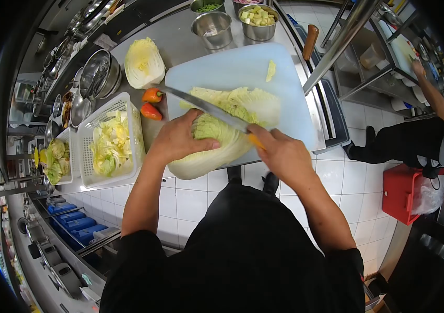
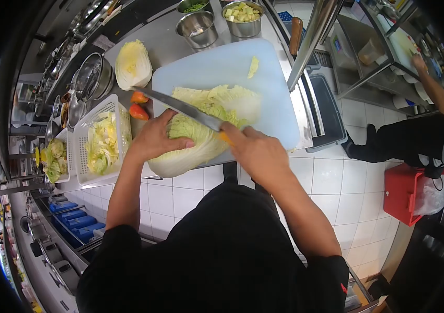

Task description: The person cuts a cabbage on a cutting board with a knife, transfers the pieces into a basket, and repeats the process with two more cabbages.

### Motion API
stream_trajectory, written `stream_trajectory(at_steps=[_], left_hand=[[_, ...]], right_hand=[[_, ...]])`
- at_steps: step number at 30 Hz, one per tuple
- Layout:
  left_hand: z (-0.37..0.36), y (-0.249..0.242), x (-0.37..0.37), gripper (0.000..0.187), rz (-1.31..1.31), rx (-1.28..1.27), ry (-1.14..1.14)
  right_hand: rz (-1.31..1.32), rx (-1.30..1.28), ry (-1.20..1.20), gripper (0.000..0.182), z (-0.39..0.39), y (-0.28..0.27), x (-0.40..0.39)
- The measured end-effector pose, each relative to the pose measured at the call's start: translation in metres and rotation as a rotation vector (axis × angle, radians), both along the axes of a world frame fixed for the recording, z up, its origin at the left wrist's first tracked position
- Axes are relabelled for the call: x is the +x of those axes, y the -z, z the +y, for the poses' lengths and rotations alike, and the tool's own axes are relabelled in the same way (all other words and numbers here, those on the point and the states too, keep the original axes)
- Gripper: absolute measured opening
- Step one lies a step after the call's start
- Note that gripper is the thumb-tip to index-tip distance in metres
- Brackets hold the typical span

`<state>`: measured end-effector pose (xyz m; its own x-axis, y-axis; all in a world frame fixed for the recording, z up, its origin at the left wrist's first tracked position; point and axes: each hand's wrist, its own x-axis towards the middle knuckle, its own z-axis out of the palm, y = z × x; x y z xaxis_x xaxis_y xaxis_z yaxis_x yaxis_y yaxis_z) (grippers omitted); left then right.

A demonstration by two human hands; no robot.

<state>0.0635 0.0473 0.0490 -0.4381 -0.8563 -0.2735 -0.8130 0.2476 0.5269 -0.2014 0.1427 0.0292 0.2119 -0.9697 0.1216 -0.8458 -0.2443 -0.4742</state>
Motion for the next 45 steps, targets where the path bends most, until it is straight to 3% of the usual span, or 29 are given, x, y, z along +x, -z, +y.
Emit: stream_trajectory(at_steps=[5, 7, 12, 18, 26, 30, 36, 43, 45], left_hand=[[0.008, -0.003, 0.005, 0.091, 0.061, 0.020, -0.051], [0.006, 0.001, 0.015, 0.086, 0.182, 0.081, -0.086], [0.009, 0.021, 0.049, 0.072, 0.620, 0.393, -0.301], [0.031, 0.053, 0.077, 0.071, 0.854, 0.676, -0.619], [0.028, 0.059, 0.084, 0.071, 0.832, 0.721, -0.685], [0.034, 0.066, 0.088, 0.070, 0.905, 0.690, -0.613], [0.041, 0.066, 0.113, 0.061, 1.096, 0.625, -0.731], [-0.048, 0.053, 0.105, 0.064, 0.727, 0.426, -0.704], [-0.046, 0.028, 0.085, 0.064, 0.549, 0.223, -0.606]], right_hand=[[0.035, 0.151, 0.086, 0.036, 0.040, 0.024, -0.073], [-0.111, 0.162, 0.115, 0.036, 0.044, 0.025, -0.084], [-0.238, 0.074, 0.135, 0.037, 0.028, 0.009, -0.049], [-0.159, 0.042, -0.026, 0.039, 0.027, 0.017, 0.001], [-0.036, 0.438, -0.020, 0.037, 0.034, 0.005, -0.018], [-0.102, 0.424, -0.060, 0.035, -0.005, 0.032, 0.000], [-0.173, 0.435, 0.024, 0.036, -0.024, 0.036, -0.020], [-0.192, 0.166, 0.262, 0.034, 0.008, -0.012, -0.065], [-0.159, 0.142, 0.339, 0.034, 0.022, -0.013, -0.087]])
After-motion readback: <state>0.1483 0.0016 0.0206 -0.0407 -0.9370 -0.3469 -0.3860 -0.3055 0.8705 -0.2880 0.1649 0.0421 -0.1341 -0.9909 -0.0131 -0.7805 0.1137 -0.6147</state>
